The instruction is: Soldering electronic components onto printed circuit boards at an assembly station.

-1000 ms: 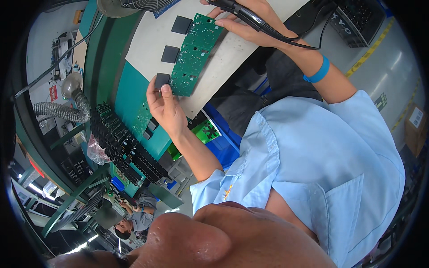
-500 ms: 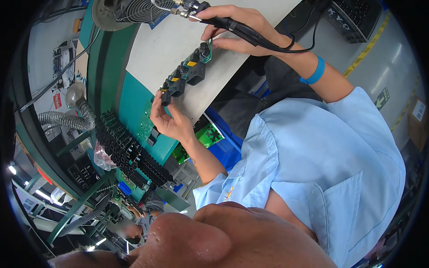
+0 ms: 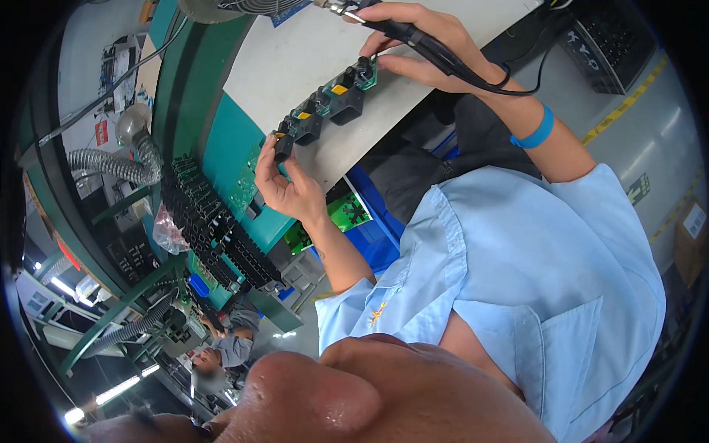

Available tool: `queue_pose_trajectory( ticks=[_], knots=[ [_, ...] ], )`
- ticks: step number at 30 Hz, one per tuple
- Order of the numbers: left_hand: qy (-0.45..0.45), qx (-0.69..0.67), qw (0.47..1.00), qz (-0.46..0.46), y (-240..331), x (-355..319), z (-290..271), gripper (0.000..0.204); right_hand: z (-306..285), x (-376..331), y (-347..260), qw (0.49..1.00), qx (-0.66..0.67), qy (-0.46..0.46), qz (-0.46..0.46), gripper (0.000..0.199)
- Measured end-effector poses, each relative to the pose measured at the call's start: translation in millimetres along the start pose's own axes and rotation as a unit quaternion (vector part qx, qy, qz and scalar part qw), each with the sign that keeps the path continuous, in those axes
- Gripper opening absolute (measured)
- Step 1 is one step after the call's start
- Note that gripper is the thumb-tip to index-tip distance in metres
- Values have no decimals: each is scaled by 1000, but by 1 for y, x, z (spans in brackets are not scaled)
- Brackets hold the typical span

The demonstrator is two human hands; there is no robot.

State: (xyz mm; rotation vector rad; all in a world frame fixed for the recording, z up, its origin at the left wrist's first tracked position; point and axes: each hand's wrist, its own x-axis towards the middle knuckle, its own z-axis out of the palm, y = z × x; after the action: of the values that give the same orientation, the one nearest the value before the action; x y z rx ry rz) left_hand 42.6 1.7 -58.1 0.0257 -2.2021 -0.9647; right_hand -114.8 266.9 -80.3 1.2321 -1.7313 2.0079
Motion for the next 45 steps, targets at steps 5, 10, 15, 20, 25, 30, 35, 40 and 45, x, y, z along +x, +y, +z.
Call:
queue_pose_trajectory(
  ticks=[5, 10, 15, 20, 25, 30, 35, 40, 45],
  knots=[
    [-6, 12, 998, 54, 6, 5, -3, 40, 11, -10, 9, 995, 35, 72, 61, 64],
    [6, 25, 996, 83, 6, 5, -9, 39, 5, -2, 1, 998, 18, 23, 46, 66],
    [14, 79, 990, 114, -3, 13, -21, 40, 8, 8, -5, 999, -27, 9, 18, 64],
    [11, 176, 975, 131, -16, 38, -40, 42, 3, 0, -3, 998, -30, 23, 41, 61],
    [17, 278, 955, 97, -76, 105, -64, 44, 5, 1, -1, 998, -26, 26, 43, 59],
    [42, 475, 878, 42, -146, 157, -62, 54, 22, 2, -14, 994, 4, 84, 69, 43],
    [-124, 311, 940, -65, -122, 129, -63, 76, 17, 6, -10, 991, -19, 111, 78, 38],
    [-258, 171, 943, -125, -63, 81, -116, 91, 4, 1, -7, 997, -35, 34, 67, 54],
    [-321, 242, 900, -169, -62, 51, -141, 101, 3, 2, -3, 998, -50, 3, 47, 59]
  ],
)
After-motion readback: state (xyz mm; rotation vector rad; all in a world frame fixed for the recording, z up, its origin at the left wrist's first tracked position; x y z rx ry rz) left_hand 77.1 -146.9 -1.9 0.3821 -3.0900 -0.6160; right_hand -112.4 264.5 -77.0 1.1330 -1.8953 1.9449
